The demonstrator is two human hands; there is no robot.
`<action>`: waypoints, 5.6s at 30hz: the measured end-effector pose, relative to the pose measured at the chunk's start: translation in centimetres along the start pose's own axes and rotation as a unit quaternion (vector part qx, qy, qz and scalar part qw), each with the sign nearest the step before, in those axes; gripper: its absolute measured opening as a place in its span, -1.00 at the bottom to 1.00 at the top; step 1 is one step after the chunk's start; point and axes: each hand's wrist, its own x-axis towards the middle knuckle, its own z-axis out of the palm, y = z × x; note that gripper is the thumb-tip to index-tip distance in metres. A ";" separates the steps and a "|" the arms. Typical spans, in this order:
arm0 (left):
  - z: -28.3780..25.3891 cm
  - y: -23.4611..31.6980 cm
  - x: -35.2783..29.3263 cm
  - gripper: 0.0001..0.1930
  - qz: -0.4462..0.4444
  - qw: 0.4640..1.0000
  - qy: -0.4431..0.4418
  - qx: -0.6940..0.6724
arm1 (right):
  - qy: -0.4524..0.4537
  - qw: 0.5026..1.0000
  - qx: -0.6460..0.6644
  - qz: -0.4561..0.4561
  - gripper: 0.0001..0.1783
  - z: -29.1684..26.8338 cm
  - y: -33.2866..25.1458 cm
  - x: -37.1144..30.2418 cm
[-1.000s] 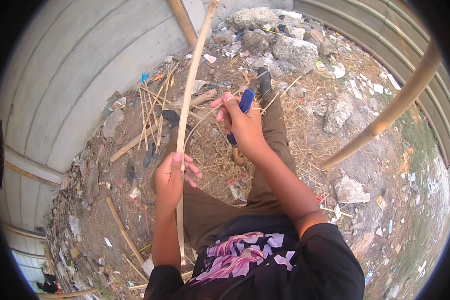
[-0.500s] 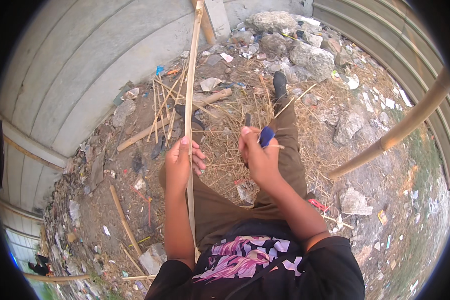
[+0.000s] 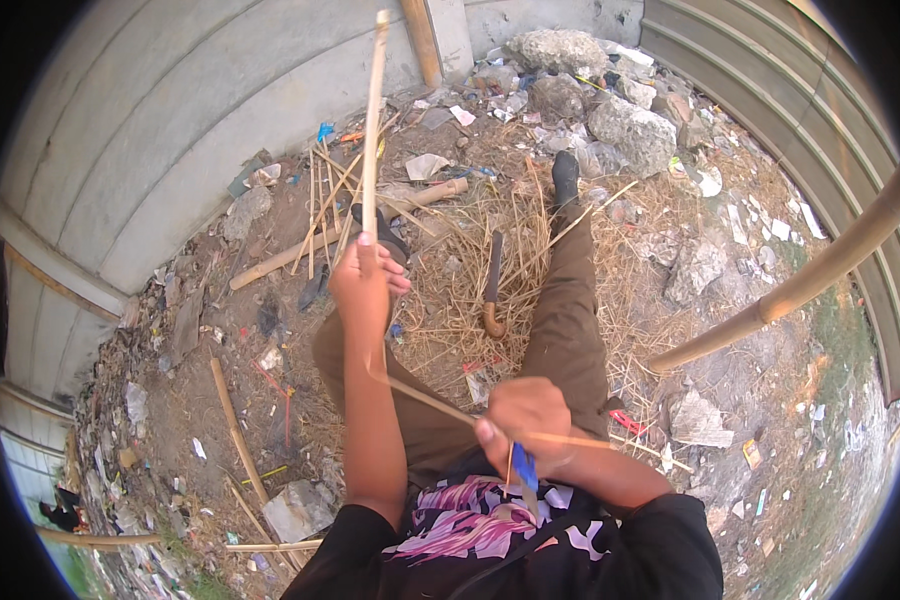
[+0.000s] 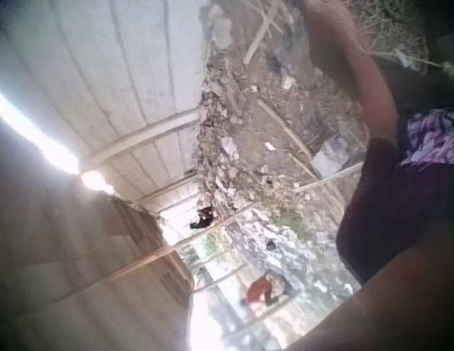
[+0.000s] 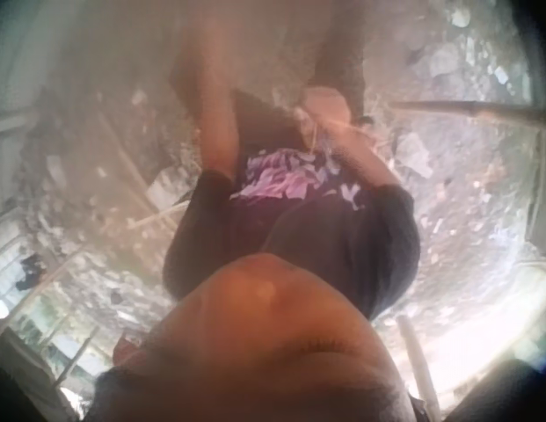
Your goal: The person sits on the ground and uses a utility knife to shave and sharpen a thin wooden stick. They rotate the stick to smooth its surface and then use a machete to further refine the tip.
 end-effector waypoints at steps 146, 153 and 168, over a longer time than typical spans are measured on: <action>-0.5 1.1 -16.6 -0.65 -0.139 0.960 -0.223 -0.095 | -0.210 0.918 -0.325 0.087 -0.50 -5.1 7.5 1.9; -1.1 2.1 -16.5 -0.61 -0.209 0.937 -0.243 -0.143 | -0.229 0.894 -0.378 0.074 -0.50 -7.8 8.5 4.4; -2.4 0.9 -18.3 -0.62 -0.269 0.884 -0.347 -0.161 | -0.022 0.792 -0.591 0.153 -0.51 -20.1 13.4 12.3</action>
